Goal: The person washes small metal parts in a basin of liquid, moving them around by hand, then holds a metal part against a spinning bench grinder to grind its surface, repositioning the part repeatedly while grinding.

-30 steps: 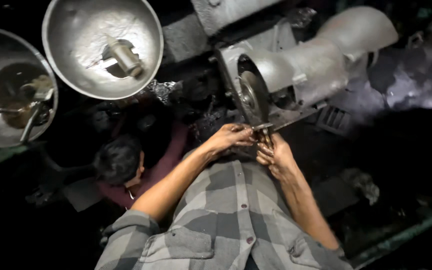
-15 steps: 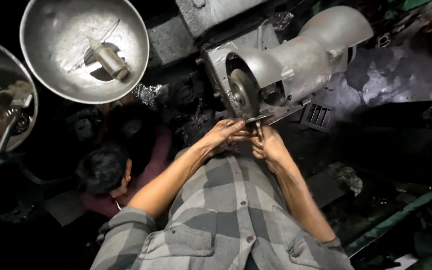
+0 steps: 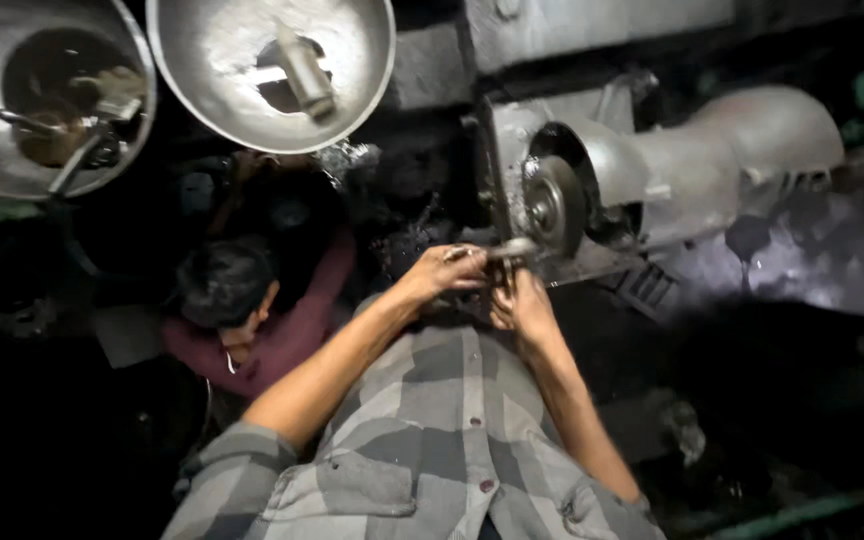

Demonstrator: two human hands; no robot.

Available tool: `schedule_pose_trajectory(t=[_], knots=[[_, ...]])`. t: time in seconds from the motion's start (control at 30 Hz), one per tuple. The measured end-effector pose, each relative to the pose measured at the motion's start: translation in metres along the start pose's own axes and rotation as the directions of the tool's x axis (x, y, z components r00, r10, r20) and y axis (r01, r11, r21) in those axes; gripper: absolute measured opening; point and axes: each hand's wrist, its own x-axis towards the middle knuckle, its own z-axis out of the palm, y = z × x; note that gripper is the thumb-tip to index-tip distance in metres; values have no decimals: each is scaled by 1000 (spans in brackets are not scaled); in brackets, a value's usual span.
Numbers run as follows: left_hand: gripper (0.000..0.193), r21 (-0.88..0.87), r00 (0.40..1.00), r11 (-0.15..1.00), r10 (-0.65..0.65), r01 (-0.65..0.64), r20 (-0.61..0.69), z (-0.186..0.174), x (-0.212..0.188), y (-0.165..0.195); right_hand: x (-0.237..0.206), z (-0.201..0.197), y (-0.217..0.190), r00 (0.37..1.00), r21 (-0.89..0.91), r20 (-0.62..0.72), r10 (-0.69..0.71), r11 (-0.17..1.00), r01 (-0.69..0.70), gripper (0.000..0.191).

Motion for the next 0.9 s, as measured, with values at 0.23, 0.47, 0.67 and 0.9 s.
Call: schedule_pose_trajectory(t=[0.23, 0.47, 0.67, 0.9], knots=[[48, 521, 973, 827, 228, -211, 32, 16, -34, 45, -23, 10, -22, 991, 297, -27, 129, 948, -116, 41], [36, 691, 737, 404, 616, -600, 279, 14, -39, 44, -28, -5, -43, 930, 483, 284, 232, 804, -348, 38], [26, 741, 760, 397, 608, -541, 229, 21, -30, 40, -23, -10, -43, 933, 472, 295, 206, 817, -330, 36], [27, 790, 753, 331, 614, -516, 235, 27, -23, 45, -19, -15, -40, 932, 480, 277, 232, 807, -344, 39]])
